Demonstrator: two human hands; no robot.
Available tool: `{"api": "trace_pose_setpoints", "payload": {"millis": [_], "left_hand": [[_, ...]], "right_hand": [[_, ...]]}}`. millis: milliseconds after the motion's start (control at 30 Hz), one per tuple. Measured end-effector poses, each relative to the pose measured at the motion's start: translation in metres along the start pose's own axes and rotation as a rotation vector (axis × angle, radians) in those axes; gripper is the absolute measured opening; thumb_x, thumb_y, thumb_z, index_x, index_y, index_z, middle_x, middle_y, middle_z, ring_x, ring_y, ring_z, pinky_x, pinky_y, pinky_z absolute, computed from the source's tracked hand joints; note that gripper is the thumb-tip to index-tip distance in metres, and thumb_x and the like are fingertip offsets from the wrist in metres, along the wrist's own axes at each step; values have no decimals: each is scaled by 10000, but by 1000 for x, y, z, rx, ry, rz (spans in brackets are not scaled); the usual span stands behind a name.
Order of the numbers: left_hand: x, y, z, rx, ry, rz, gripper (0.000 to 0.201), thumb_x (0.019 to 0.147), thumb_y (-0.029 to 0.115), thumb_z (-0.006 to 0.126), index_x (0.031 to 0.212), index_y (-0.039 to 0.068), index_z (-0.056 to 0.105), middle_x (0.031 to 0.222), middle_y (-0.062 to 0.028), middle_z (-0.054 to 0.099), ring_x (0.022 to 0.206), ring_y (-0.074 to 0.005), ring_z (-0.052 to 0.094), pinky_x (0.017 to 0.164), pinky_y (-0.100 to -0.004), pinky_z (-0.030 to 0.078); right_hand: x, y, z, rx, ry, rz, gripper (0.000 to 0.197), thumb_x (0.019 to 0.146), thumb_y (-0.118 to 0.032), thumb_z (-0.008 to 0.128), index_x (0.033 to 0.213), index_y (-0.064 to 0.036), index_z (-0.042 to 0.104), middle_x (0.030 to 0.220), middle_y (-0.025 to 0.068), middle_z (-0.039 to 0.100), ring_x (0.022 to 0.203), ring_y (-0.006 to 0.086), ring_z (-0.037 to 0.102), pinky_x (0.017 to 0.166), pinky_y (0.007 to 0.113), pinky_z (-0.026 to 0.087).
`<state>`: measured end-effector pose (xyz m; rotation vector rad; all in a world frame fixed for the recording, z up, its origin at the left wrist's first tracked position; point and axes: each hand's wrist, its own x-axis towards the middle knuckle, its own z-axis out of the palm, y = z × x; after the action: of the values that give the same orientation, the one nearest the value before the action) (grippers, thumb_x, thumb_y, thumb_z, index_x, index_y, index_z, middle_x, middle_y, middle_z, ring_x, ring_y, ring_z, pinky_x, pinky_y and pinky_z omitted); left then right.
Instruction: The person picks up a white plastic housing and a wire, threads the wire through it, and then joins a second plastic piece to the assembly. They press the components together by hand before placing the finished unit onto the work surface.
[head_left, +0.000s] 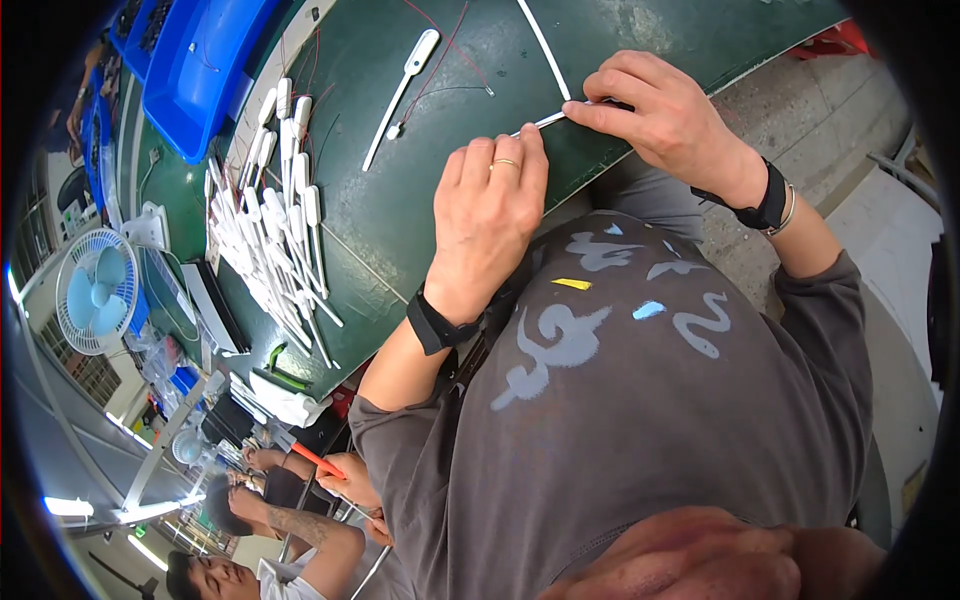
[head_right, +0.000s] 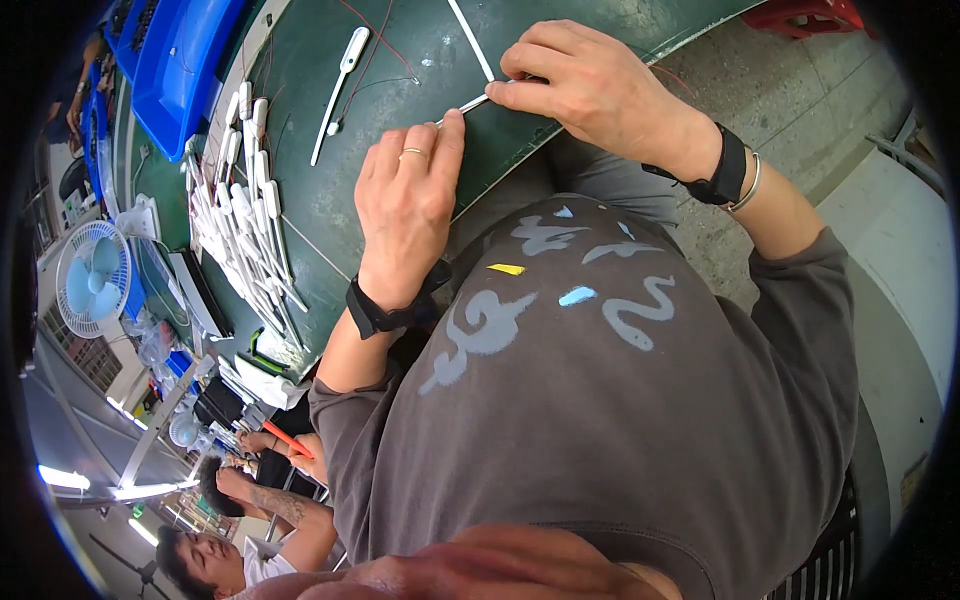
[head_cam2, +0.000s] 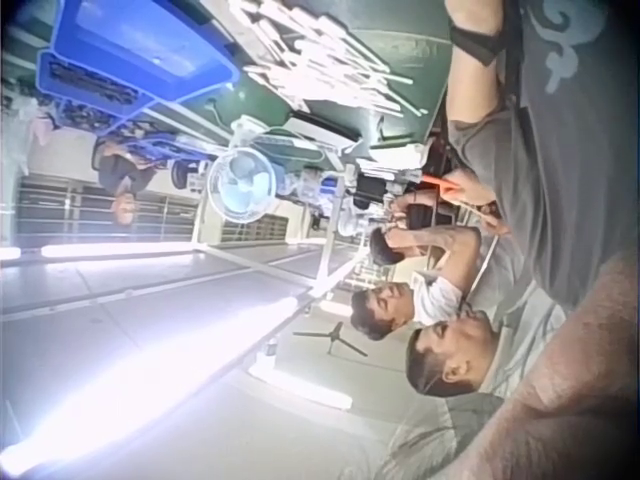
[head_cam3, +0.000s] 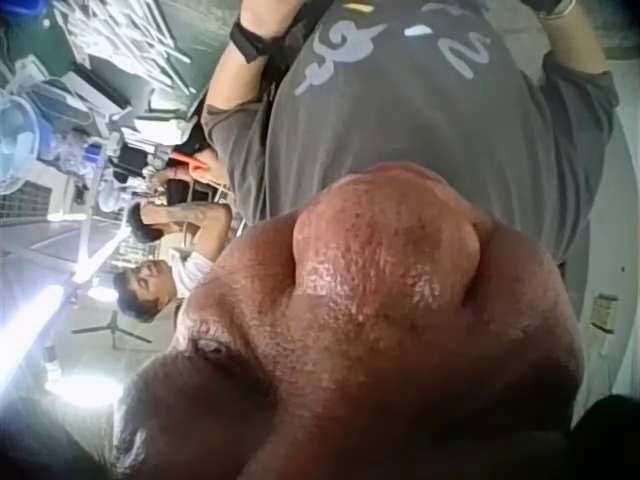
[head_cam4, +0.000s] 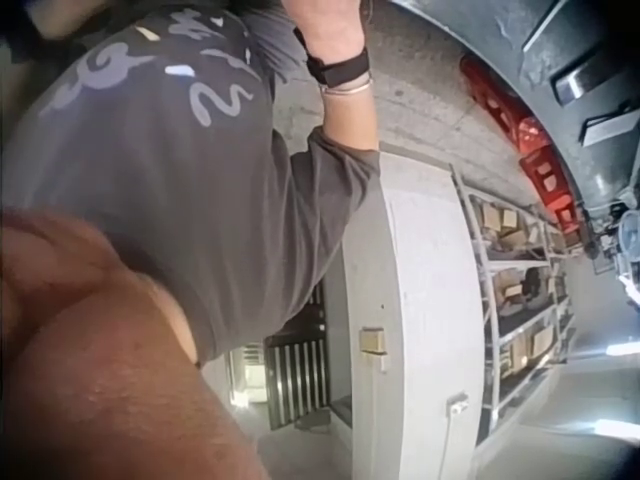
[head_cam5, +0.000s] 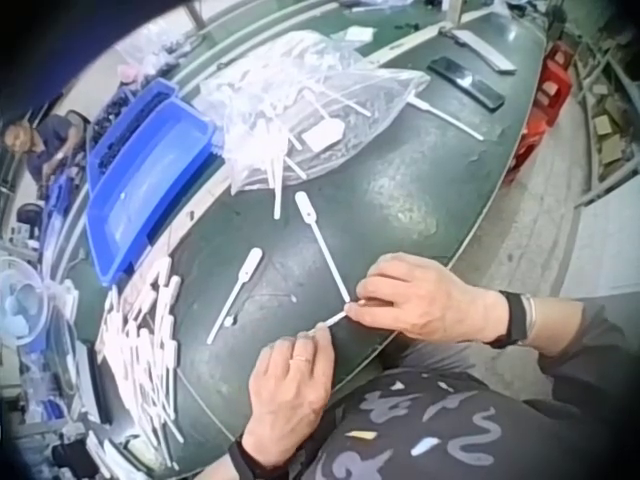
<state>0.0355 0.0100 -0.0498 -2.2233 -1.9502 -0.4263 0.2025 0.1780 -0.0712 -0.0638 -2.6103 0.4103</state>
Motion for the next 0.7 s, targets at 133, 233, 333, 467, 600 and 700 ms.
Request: {"api": "trace_pose_setpoints", "payload": {"millis": [133,233,333,467,600,700], "left_hand": [[-1,7,-2,155,-56,46,321,757,45,608,1066,-31,653,881,-79,556,842,-202,573,717,-306,485],[-3,8,-2,136,-50,15,337,759,41,605,1084,-34,652,896,-88,565,874,-206,582,724,-300,487],[-2,8,-1,114,-47,-1,332,763,40,601,1083,-35,651,898,-90,566,878,-208,582,727,-300,490],[-2,8,-2,100,-47,-11,330,766,43,600,1083,-33,652,903,-90,569,882,-211,583,727,-302,493],[-4,8,0,114,-32,-37,364,749,51,605,1108,18,656,945,-58,584,887,-201,598,747,-301,497],[-4,9,0,113,-21,-59,366,749,51,616,1113,45,661,961,-41,595,889,-195,606,756,-300,497]], "right_hand": [[-3,-7,-4,-110,12,-4,351,720,-36,626,1064,-75,684,994,31,605,974,224,587,827,352,515],[-7,-18,-9,-151,36,-11,382,727,-39,617,1103,-71,679,1051,34,608,1023,225,581,879,370,502],[-13,-25,-6,-141,71,-22,419,733,-39,604,1147,-63,668,1110,42,607,1067,229,571,924,396,486],[-17,-29,4,-81,10,22,454,732,-33,593,1181,-51,653,1166,58,596,1063,233,572,919,397,489],[-17,-28,5,-93,-13,81,455,737,-35,588,1188,-37,646,1164,60,596,1073,232,569,916,383,489],[-16,-32,5,-117,-26,105,450,740,-34,585,1186,-36,646,1168,54,595,1082,217,563,943,388,471]]}}
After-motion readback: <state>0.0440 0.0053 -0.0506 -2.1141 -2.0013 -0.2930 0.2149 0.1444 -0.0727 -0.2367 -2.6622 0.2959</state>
